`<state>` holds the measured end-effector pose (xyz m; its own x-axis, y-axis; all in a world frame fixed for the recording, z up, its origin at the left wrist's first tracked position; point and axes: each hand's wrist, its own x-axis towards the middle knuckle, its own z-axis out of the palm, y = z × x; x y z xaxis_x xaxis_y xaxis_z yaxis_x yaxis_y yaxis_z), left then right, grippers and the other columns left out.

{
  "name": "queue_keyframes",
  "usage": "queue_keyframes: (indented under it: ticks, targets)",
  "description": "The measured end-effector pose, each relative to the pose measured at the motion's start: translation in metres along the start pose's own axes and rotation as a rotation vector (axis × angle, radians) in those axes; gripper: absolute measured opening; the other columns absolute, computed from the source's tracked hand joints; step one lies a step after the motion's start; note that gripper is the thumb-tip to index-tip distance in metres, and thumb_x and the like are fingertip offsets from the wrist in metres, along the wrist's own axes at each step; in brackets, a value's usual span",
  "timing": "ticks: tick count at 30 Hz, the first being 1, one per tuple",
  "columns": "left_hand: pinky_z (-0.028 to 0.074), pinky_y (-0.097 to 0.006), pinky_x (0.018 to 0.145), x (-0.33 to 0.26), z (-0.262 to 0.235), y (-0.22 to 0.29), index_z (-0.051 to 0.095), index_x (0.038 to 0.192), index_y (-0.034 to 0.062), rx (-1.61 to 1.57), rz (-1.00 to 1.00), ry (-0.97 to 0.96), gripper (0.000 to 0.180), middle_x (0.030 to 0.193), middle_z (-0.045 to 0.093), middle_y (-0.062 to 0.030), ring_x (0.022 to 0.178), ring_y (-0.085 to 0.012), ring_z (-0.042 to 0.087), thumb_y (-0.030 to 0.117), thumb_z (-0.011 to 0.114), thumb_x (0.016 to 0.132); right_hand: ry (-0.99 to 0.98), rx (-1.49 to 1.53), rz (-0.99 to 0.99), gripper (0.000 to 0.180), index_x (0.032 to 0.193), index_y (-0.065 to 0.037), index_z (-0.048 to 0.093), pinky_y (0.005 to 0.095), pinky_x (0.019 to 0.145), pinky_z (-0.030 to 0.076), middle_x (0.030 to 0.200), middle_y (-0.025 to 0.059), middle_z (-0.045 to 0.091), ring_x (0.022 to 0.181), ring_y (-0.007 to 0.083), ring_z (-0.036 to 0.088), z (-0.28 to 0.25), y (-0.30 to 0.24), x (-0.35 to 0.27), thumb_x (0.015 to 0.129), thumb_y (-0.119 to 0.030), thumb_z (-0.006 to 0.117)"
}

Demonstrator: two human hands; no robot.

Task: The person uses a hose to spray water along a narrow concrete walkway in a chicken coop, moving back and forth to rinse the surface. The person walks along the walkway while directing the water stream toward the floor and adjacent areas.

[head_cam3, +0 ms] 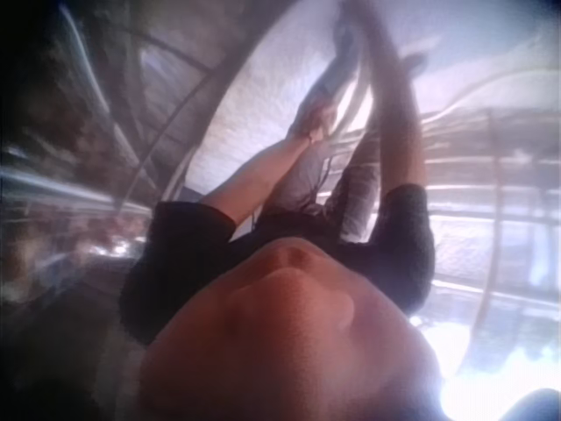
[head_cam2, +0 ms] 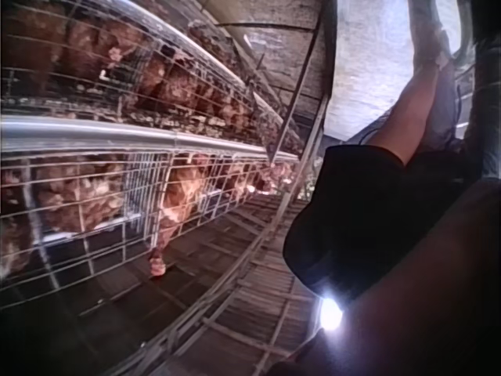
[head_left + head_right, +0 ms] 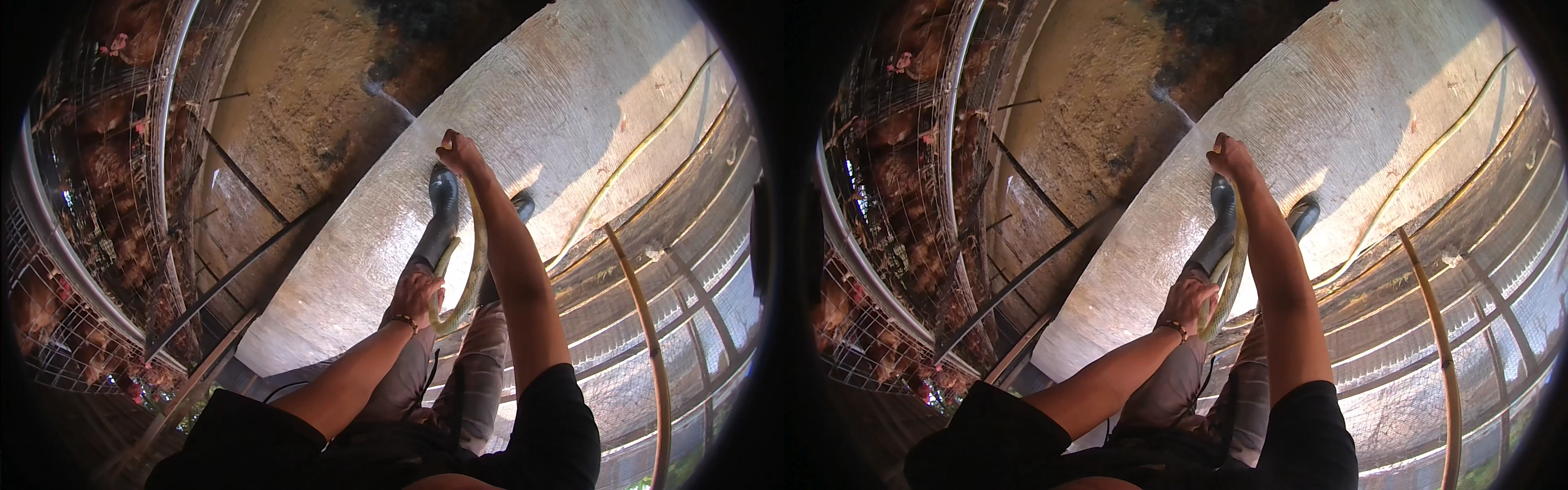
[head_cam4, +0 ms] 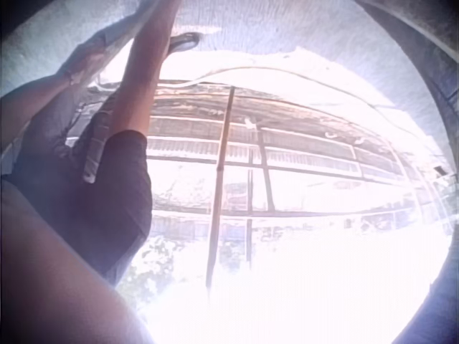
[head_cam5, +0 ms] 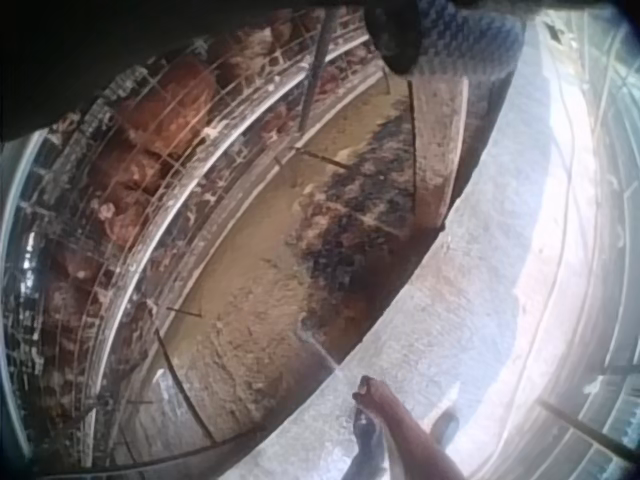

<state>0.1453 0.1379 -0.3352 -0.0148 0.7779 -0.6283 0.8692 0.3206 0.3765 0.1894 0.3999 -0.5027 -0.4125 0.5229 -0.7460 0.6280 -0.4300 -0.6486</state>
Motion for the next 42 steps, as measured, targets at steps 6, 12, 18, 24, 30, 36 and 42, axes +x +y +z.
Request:
queue_keyframes:
  ticks: [6,12,18,24,30,36,42]
  targets:
    - [0.038,-0.034,0.083,-0.005,0.004,0.000,0.061,0.088,0.0203,0.010,-0.024,0.093,0.017,0.085,0.058,-0.0012,0.092,-0.0208,0.050,0.025,0.058,0.072,-0.008,-0.100,-0.045,0.035,0.089,-0.003,0.051,0.0375,0.068,0.048,0.083,0.0180,0.060,0.077,0.0293,0.061,0.013,-0.018,0.006,0.069,-0.031,0.061]
    - [0.040,-0.035,0.081,-0.008,0.009,-0.005,0.061,0.087,0.0201,-0.042,0.002,0.193,0.016,0.083,0.057,-0.0010,0.091,-0.0212,0.050,0.024,0.060,0.071,-0.125,-0.086,0.010,0.039,0.090,-0.003,0.052,0.0364,0.067,0.048,0.080,0.0170,0.061,0.076,0.0269,0.061,0.025,-0.032,-0.003,0.069,-0.034,0.063]
    - [0.038,-0.035,0.081,-0.009,0.010,-0.006,0.060,0.087,0.0204,-0.019,-0.027,0.134,0.015,0.083,0.057,-0.0002,0.091,-0.0201,0.049,0.026,0.059,0.073,-0.045,-0.091,-0.077,0.039,0.090,-0.003,0.052,0.0363,0.068,0.048,0.079,0.0186,0.061,0.078,0.0289,0.060,0.033,-0.029,0.001,0.067,-0.032,0.065]
    - [0.037,-0.035,0.083,-0.008,0.005,-0.006,0.060,0.087,0.0199,-0.039,-0.042,0.129,0.015,0.083,0.058,-0.0006,0.092,-0.0198,0.049,0.026,0.057,0.074,0.103,-0.147,-0.190,0.035,0.092,-0.003,0.051,0.0351,0.044,0.049,0.077,0.0174,0.060,0.056,0.0242,0.060,0.039,-0.018,0.014,0.070,-0.026,0.063]
    - [0.037,-0.035,0.083,-0.005,-0.001,-0.005,0.060,0.088,0.0192,-0.045,-0.043,0.062,0.016,0.085,0.058,-0.0015,0.092,-0.0202,0.049,0.025,0.057,0.074,0.110,-0.047,-0.161,0.032,0.092,-0.003,0.050,0.0357,0.043,0.049,0.076,0.0173,0.060,0.060,0.0269,0.061,0.036,-0.017,0.014,0.071,-0.023,0.062]
    - [0.038,-0.035,0.082,-0.003,0.002,-0.007,0.060,0.087,0.0193,-0.033,-0.034,0.070,0.015,0.084,0.058,-0.0004,0.092,-0.0198,0.050,0.025,0.057,0.074,0.080,-0.101,-0.196,0.031,0.084,-0.001,0.052,0.0378,0.068,0.047,0.076,0.0198,0.060,0.077,0.0336,0.060,0.042,-0.013,0.004,0.067,-0.024,0.064]
    - [0.038,-0.034,0.082,-0.002,0.008,-0.009,0.061,0.089,0.0190,-0.075,-0.067,-0.001,0.017,0.085,0.059,-0.0005,0.092,-0.0201,0.050,0.027,0.057,0.074,0.156,-0.079,-0.225,0.030,0.085,-0.001,0.052,0.0392,0.071,0.047,0.080,0.0220,0.060,0.081,0.0355,0.059,0.017,-0.011,0.002,0.067,-0.022,0.063]
